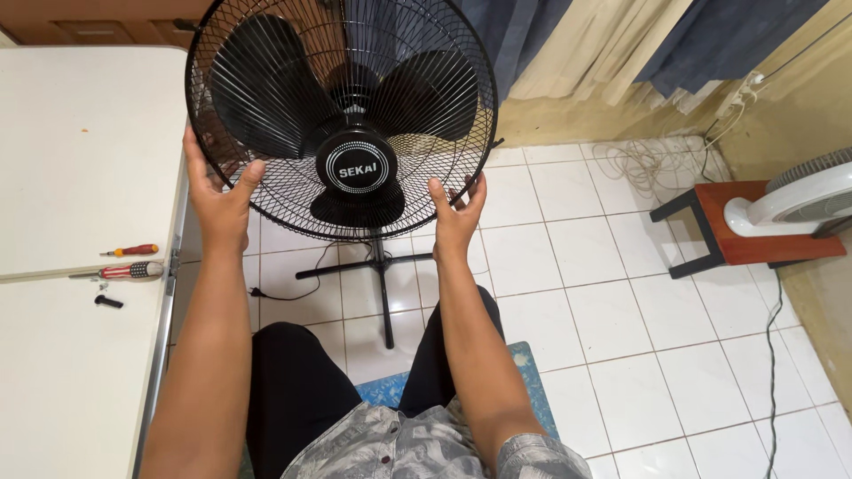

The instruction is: The person disassembles a standing fan by first removing the front grille, then unscrewing the central hub nut to detach the fan blades. The removed parts are placed on a nearby table.

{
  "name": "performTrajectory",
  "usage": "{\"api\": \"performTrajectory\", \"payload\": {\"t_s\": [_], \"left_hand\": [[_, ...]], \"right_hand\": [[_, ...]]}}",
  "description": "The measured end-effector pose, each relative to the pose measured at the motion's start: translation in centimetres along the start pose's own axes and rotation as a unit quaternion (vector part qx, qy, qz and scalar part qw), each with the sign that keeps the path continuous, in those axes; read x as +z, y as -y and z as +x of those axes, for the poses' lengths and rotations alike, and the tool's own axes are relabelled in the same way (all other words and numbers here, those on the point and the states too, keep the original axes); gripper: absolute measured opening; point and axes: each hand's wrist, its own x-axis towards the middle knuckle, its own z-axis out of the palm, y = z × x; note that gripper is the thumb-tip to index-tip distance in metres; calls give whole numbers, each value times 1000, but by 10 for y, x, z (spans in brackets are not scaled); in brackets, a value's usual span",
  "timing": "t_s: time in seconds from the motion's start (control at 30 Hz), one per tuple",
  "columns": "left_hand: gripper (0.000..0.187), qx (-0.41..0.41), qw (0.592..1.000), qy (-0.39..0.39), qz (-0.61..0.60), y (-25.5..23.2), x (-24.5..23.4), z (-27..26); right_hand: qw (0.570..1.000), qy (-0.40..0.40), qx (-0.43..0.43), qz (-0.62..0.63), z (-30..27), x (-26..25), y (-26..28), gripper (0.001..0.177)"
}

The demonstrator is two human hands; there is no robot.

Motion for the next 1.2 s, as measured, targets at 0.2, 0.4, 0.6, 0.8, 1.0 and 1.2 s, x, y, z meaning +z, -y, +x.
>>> {"api": "performTrajectory", "payload": {"t_s": [0.2,0.4,0.6,0.8,1.0,1.2], "left_hand": [[92,-2,1000,-15,-22,-6,1,0],[87,19,1000,-11,12,-11,-1,-3],[93,-7,997,-36,69,1,-4,-17],[93,-63,995,-66,31,5,-5,-42],[81,-46,996,-68,-16,-7,-9,-53],[33,-109,978,-129,-122,-5,-29,-56]], "right_hand": [[1000,8,-24,-3,8,-6,2,96],[999,-3,-16,-47,9,-10,6,91],[998,-15,-9,-56,5,-23,-7,95],[994,-19,-5,-104,-13,-39,-17,96],[995,-4,-16,-93,-18,-39,-7,92],[998,39,-55,-13,-17,-40,4,82]]}}
